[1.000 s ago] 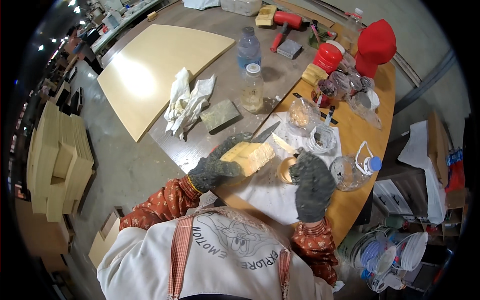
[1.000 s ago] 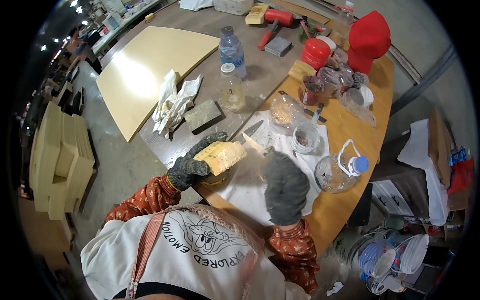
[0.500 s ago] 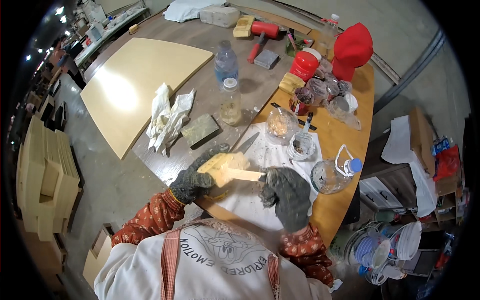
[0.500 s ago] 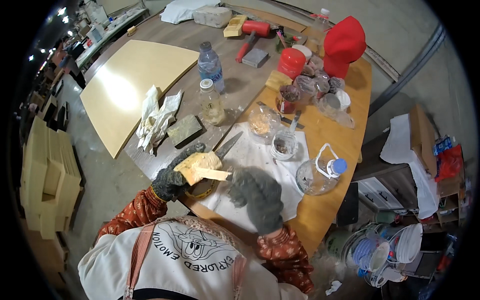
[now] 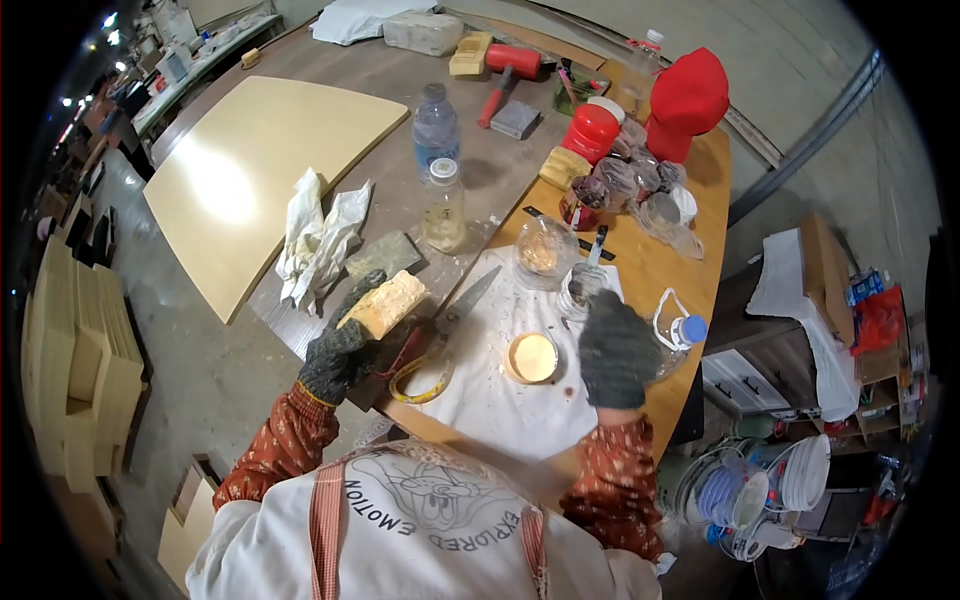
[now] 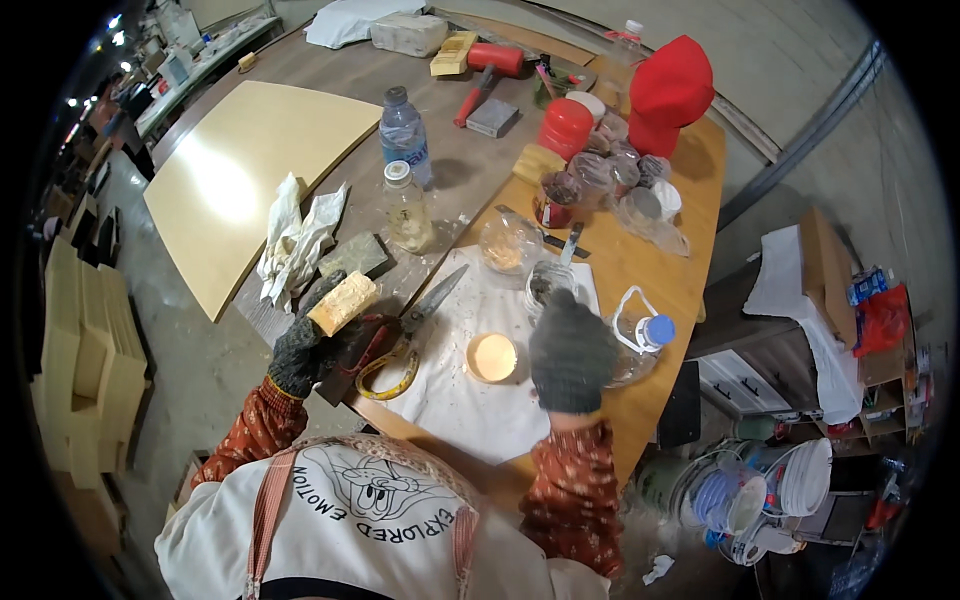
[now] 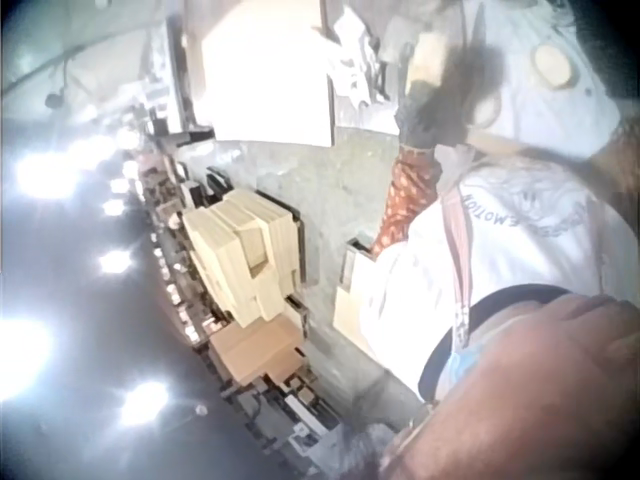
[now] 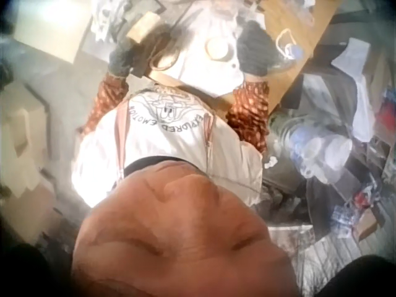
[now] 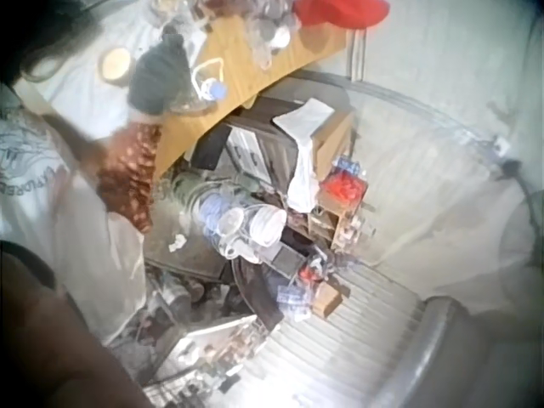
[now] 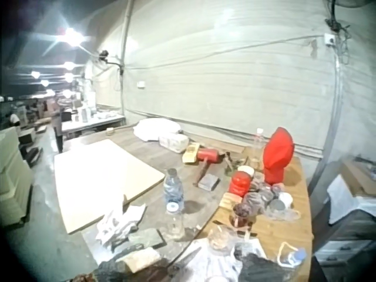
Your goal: The person applies glue from a container to a block, rubs a board with a cloth and a liquid, then moves to a separate area and sands the surface of multiple boards by hand using a sanding block.
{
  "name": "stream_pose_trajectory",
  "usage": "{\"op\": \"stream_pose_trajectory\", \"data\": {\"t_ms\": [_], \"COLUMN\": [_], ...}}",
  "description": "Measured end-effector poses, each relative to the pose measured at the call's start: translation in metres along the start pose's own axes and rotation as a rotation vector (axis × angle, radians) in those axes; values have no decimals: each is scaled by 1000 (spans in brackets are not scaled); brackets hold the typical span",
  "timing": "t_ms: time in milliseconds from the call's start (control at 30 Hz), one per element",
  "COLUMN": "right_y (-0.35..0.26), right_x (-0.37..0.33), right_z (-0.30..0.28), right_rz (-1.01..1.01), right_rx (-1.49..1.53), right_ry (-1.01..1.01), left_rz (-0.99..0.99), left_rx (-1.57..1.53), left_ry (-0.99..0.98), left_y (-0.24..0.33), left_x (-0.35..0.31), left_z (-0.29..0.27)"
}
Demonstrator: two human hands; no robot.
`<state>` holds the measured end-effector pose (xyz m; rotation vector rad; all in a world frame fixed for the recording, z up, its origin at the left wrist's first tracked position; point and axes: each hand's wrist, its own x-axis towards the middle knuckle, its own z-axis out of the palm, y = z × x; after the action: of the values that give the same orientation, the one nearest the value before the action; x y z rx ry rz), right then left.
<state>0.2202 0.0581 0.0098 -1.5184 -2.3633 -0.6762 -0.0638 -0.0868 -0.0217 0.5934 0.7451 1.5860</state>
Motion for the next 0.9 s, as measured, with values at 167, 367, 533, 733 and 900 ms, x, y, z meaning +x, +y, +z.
{"op": "stream_pose_trajectory", "data": {"t_ms": [167, 367, 533, 733, 900], "right_y": [-5, 42, 61, 69, 56], "right_x": [23, 25, 11, 6, 4], "right_z": [-28, -39, 0, 1, -56], "right_rz": [117, 92, 182, -119, -163], "right_rx": [705, 115, -101, -243, 55], "right_ry": [-72, 372, -95, 220, 496], "left_rz": [86, 143, 180, 159, 219], "left_rx": [24, 20, -20, 1, -42], "left_ry": [13, 142, 167, 125, 149], "left_y": [-1, 6, 5, 8, 7], "left_x": [-6, -28, -28, -31, -42], "left_z": [-14, -50, -45, -46, -63]}}
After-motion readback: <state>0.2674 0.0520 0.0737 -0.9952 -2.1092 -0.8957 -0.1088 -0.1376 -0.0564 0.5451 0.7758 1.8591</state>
